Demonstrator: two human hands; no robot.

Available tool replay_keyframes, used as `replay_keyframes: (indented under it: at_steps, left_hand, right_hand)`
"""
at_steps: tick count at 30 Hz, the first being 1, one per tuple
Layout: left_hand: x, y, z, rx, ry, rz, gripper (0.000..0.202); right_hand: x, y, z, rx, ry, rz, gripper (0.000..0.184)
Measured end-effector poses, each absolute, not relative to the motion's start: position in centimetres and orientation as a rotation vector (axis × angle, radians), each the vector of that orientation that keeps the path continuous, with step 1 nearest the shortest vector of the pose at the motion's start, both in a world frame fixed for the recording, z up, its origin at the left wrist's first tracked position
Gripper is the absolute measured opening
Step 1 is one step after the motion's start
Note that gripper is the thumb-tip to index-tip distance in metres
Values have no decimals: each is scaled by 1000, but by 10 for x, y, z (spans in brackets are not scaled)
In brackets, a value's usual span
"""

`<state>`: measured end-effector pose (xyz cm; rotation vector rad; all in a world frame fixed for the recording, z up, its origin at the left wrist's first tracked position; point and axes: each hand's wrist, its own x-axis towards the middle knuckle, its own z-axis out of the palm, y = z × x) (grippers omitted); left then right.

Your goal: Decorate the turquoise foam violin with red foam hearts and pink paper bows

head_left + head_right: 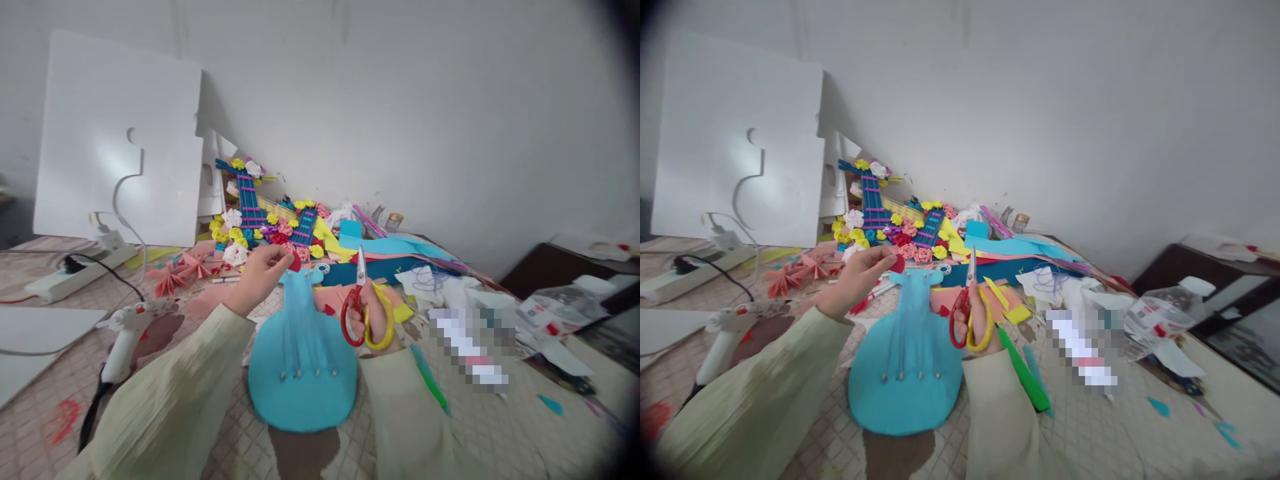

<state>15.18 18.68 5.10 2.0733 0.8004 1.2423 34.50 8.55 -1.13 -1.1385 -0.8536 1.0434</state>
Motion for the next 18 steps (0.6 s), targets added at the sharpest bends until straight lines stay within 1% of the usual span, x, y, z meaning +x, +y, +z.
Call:
replay_keyframes:
  at_steps: [3, 7, 11, 18]
  left_hand:
    - [152, 185, 52, 2088, 794, 1233, 22]
    - [151, 185, 52, 2086, 759, 1228, 22]
    - [151, 185, 52, 2064, 749, 1223, 22]
    - [157, 180, 52, 1791, 588, 1128, 23]
  right_hand:
    - [363, 90, -10, -1167, -806, 1046, 24]
    - [372, 91, -11, -1184, -784, 1040, 29]
    - [372, 91, -13, -1194, -797, 1034, 26]
    - [371, 89, -12, -1189, -865, 916, 24]
